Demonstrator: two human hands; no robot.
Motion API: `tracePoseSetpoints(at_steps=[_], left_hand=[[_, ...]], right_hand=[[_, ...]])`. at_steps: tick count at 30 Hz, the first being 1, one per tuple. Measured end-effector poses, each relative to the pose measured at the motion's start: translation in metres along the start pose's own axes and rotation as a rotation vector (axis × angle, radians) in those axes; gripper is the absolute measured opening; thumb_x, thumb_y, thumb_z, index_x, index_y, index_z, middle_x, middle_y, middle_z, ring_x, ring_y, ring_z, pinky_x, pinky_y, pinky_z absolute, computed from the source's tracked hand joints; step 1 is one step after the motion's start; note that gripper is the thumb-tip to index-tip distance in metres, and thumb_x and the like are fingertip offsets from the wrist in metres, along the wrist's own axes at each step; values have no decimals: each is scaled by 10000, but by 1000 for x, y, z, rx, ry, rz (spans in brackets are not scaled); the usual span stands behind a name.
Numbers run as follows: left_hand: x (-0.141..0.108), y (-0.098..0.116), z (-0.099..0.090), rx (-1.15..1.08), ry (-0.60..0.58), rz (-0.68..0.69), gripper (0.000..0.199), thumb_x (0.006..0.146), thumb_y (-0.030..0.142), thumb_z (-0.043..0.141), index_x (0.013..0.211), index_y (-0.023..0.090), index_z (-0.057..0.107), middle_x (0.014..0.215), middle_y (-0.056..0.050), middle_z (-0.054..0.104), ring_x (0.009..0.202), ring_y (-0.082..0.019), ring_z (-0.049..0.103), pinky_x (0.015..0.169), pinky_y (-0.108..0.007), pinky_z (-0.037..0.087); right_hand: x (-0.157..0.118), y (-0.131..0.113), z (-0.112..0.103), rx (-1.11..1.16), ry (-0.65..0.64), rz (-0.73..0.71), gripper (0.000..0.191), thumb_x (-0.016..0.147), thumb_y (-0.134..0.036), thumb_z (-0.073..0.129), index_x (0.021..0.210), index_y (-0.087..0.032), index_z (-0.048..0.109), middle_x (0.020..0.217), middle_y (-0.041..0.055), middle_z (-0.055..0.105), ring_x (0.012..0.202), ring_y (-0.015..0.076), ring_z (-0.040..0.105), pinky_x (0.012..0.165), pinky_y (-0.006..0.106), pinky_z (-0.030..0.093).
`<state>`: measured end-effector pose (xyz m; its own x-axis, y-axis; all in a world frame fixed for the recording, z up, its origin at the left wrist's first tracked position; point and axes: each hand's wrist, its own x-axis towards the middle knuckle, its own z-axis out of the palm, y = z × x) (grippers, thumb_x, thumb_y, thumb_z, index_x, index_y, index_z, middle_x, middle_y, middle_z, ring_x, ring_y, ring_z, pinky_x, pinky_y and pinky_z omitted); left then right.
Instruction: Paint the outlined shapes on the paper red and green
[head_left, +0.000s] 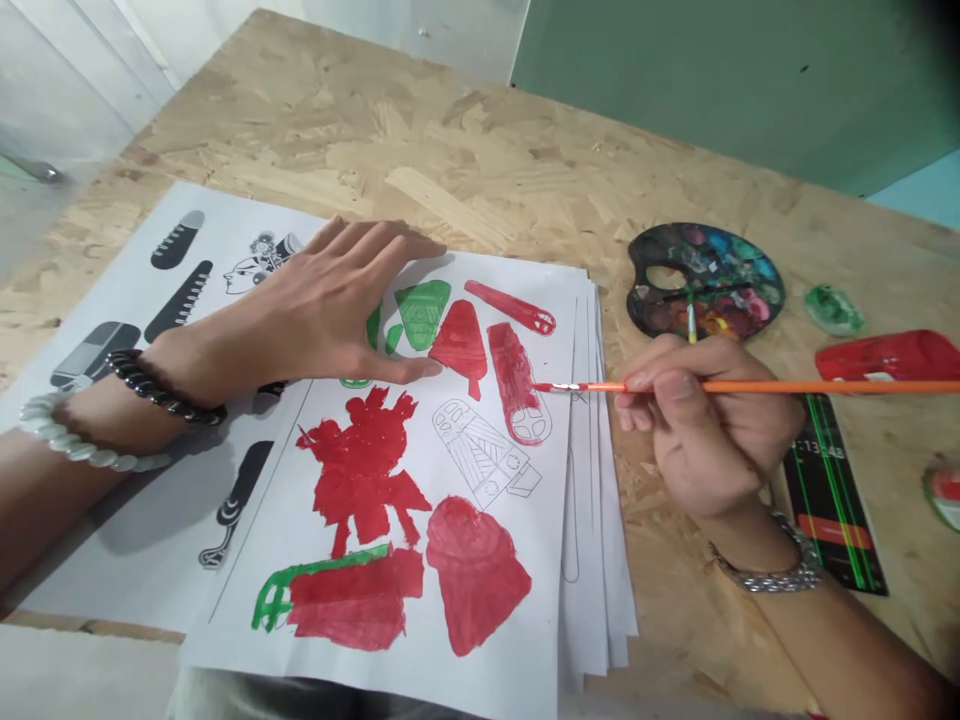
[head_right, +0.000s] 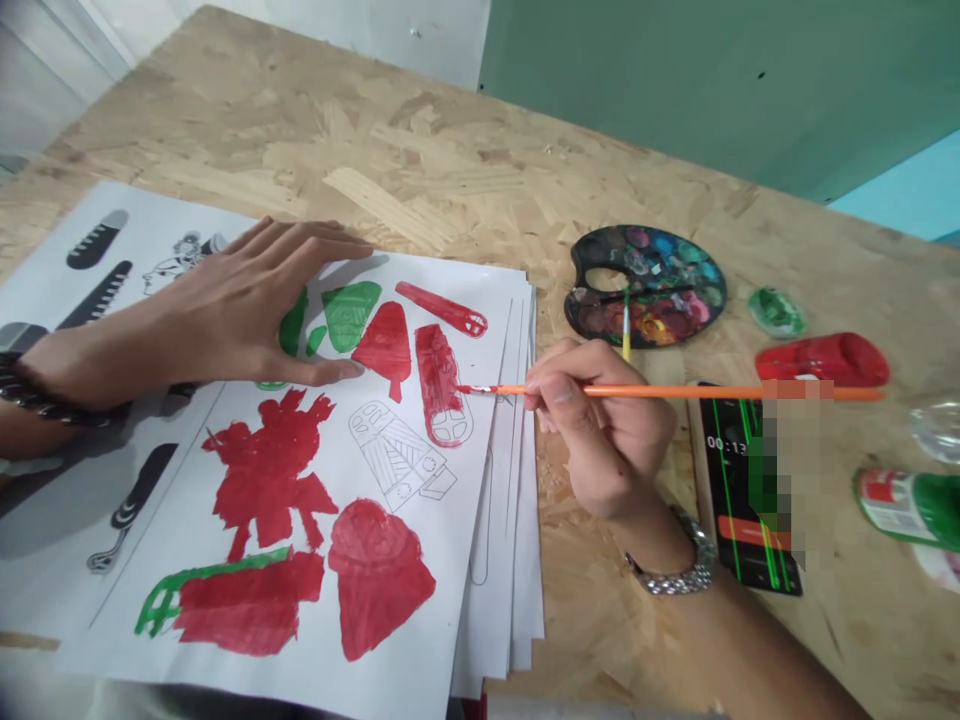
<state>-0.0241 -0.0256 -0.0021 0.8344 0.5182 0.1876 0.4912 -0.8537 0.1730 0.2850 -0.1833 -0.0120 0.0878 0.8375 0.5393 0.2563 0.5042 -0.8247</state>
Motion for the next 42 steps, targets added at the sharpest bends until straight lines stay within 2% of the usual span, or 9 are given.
tracePoseSetpoints(at_steps=[4, 9, 15, 21, 26, 33, 38, 42], left_hand=[[-1, -1, 2, -2, 14, 13, 1017, 975, 940, 456, 1651, 182, 402, 1616, -173, 548, 1506, -406, 520, 1279, -590, 412], [-1, -3, 4, -3, 19, 14, 1027, 962, 940, 487, 1658, 191, 392, 1619, -171, 548, 1534, -407, 505, 1292, -602, 403], [-1, -2, 4, 5, 10, 12, 1008, 972, 929, 477, 1642, 179, 402, 1617, -177, 546, 1512, -415, 518, 1275, -593, 419], [0, -1, 1, -1, -3, -3, 1059, 957, 966, 439, 1653, 168, 403, 1591, -173, 551, 1486, -424, 527, 1269, -601, 412], [0, -1, 1, -14, -20, -17, 1066, 958, 964, 441, 1661, 164, 400, 1585, -164, 540, 1487, -419, 513, 1284, -589, 387], [0, -2, 2, -3, -31, -21, 1089, 946, 986, 417, 1667, 170, 389, 1606, -162, 525, 1501, -425, 503, 1283, -591, 391], [0, -3, 2, 1, -15, -8, 1115, 936, 1005, 401, 1662, 160, 397, 1578, -165, 539, 1479, -422, 520, 1281, -596, 395], [0, -2, 1, 4, -15, 0, 1088, 951, 987, 404, 1654, 158, 401, 1580, -169, 541, 1476, -418, 522, 1279, -597, 397]], right_hand=[[0, 1, 0, 45, 43, 25, 161, 1015, -264, 711, 863, -228, 752, 668, -9, 609, 490, 113, 504, 366, 265, 351], [0, 1, 0, 21, 32, 41, 139, 1009, -255, 705, 882, -231, 756, 715, 2, 652, 499, 113, 514, 390, 275, 407], [3, 0, 0, 75, 40, 48, 194, 997, -278, 712, 813, -216, 718, 622, -13, 577, 467, 109, 480, 358, 248, 332], [3, 2, 0, 110, 34, 42, 149, 999, -241, 707, 864, -193, 747, 722, 6, 633, 487, 94, 496, 397, 263, 396], [3, 0, -2, 127, 34, 80, 187, 986, -246, 708, 806, -195, 719, 661, -1, 603, 473, 99, 471, 371, 251, 338], [3, 1, 0, 118, 61, 74, 158, 980, -255, 735, 836, -192, 750, 719, 10, 645, 458, 86, 474, 377, 260, 367], [4, -1, -1, 84, 36, 91, 193, 971, -285, 729, 790, -218, 734, 625, -7, 599, 450, 110, 474, 356, 265, 330], [5, 0, 0, 104, 76, 84, 205, 948, -300, 763, 765, -215, 728, 605, -15, 585, 431, 104, 467, 343, 262, 328]])
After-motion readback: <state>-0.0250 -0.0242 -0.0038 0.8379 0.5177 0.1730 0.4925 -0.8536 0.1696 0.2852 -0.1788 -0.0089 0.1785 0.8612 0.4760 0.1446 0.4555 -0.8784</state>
